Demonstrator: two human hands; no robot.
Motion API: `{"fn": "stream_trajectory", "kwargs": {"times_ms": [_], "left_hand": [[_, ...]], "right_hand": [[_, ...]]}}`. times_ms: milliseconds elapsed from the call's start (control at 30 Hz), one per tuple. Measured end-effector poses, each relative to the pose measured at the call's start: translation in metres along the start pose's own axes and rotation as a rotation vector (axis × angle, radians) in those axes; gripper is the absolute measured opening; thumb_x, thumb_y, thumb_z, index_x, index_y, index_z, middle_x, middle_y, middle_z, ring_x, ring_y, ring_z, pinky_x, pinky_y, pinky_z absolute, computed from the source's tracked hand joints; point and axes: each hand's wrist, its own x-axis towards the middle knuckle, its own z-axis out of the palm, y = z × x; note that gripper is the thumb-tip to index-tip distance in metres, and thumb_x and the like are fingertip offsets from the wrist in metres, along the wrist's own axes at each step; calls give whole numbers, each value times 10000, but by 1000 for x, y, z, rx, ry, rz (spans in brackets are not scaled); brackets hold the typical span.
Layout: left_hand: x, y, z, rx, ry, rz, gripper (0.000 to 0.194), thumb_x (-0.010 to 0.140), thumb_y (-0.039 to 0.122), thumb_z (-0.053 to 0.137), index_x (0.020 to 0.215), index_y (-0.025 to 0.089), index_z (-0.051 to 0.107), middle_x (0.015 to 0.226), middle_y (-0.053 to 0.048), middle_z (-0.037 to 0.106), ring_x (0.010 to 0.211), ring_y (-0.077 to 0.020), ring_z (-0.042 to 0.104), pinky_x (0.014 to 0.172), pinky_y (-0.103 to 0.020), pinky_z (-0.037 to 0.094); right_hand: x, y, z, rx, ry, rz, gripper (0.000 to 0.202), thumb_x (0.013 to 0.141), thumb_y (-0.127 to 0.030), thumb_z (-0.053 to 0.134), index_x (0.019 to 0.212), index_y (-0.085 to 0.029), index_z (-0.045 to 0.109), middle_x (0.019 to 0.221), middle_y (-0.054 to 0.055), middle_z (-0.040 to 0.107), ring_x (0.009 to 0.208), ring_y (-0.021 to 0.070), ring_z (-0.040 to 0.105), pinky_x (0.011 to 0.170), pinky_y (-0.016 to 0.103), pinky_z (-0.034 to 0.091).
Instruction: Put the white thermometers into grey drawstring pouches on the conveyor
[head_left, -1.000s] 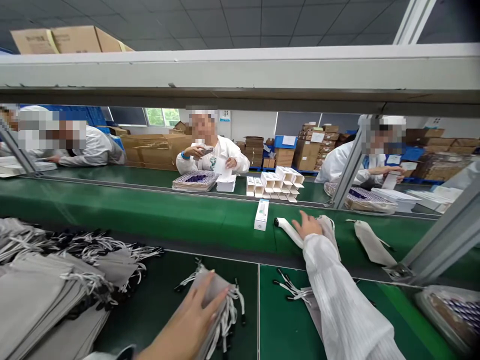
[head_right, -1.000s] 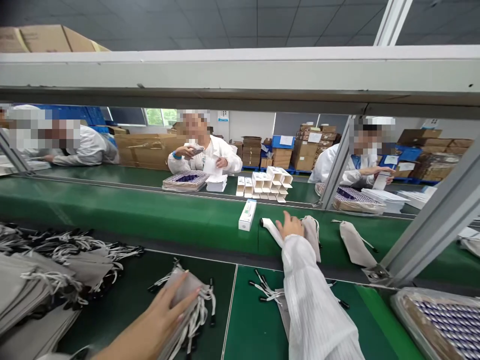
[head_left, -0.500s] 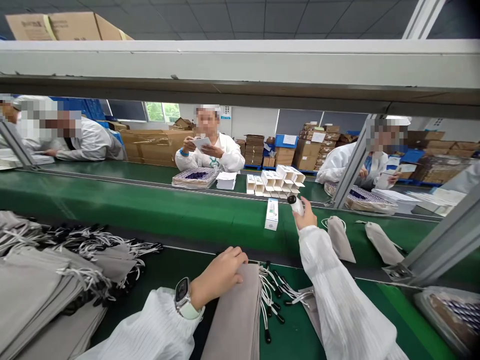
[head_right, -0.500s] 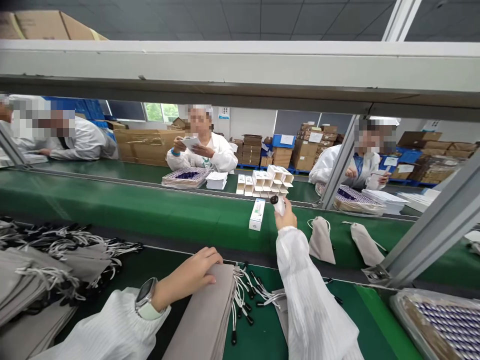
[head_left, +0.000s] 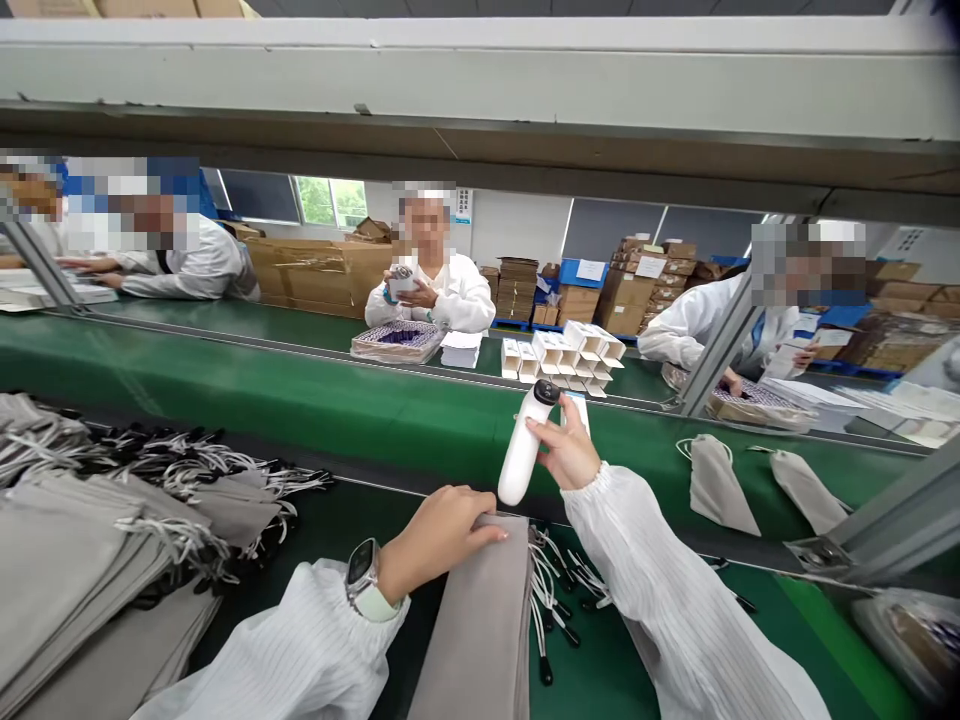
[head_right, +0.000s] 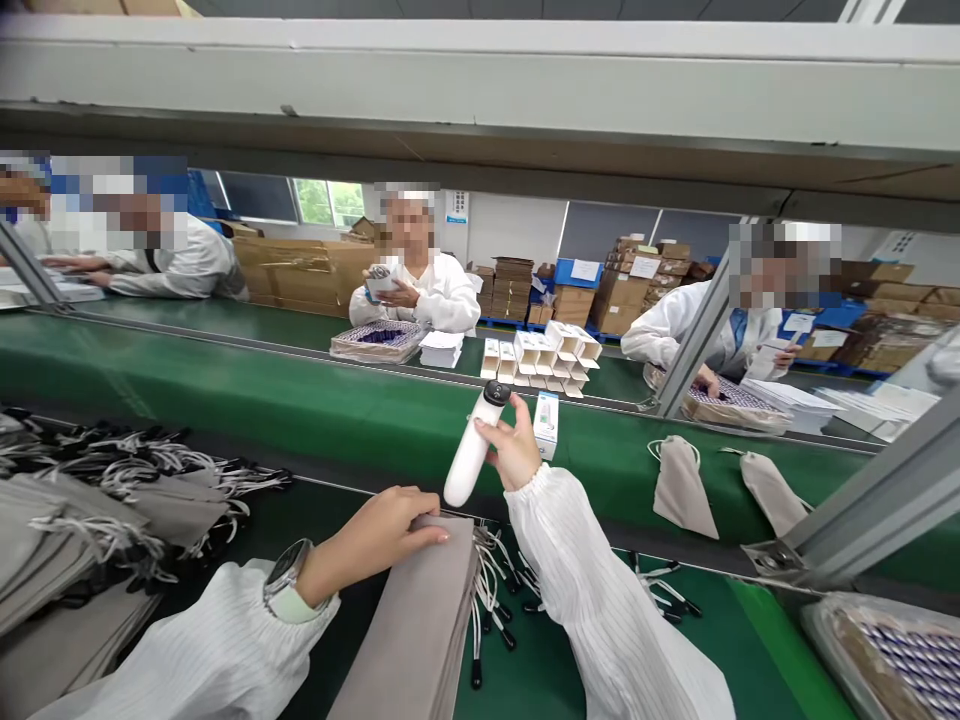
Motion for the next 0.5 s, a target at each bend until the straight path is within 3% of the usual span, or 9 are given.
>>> {"fn": "stream_trajectory", "kwargs": {"times_ms": [167, 333, 400, 500], "left_hand": [[2, 5, -4, -204, 121, -60, 217, 757, 367, 505, 651, 178, 484, 608, 55, 457, 551, -95, 404, 531, -212, 276], [0, 7, -6, -364, 429, -110, 149, 772, 298, 491, 686, 178, 476, 721, 27, 410, 659, -106, 419, 590, -207, 334], [-1, 7, -8, -382, 535, -124, 144, 773, 281, 493, 680, 175, 463, 741, 19, 392, 701, -112, 421, 644, -215, 354], [-1, 6, -11, -386, 566, -140, 164, 782, 276, 483, 661, 174, 442, 752, 12, 381, 723, -115, 418, 657, -215, 365]], "right_hand": [[-9, 7, 10, -10, -102, 69, 570, 584, -307, 670, 1048, -324, 339, 752, -18, 592, 748, 176, 557, 583, 308, 452], [-19, 12, 16, -154, -318, 206, 291, 650, -428, 597, 793, -232, 436, 668, -41, 519, 633, 108, 519, 528, 223, 428], [-21, 15, 16, -243, -417, 254, 306, 676, -482, 543, 693, -198, 430, 654, -41, 473, 622, 93, 494, 496, 193, 420], [-19, 20, 14, -343, -529, 265, 336, 691, -530, 489, 694, -200, 427, 649, -41, 427, 586, 90, 472, 390, 157, 384]]}}
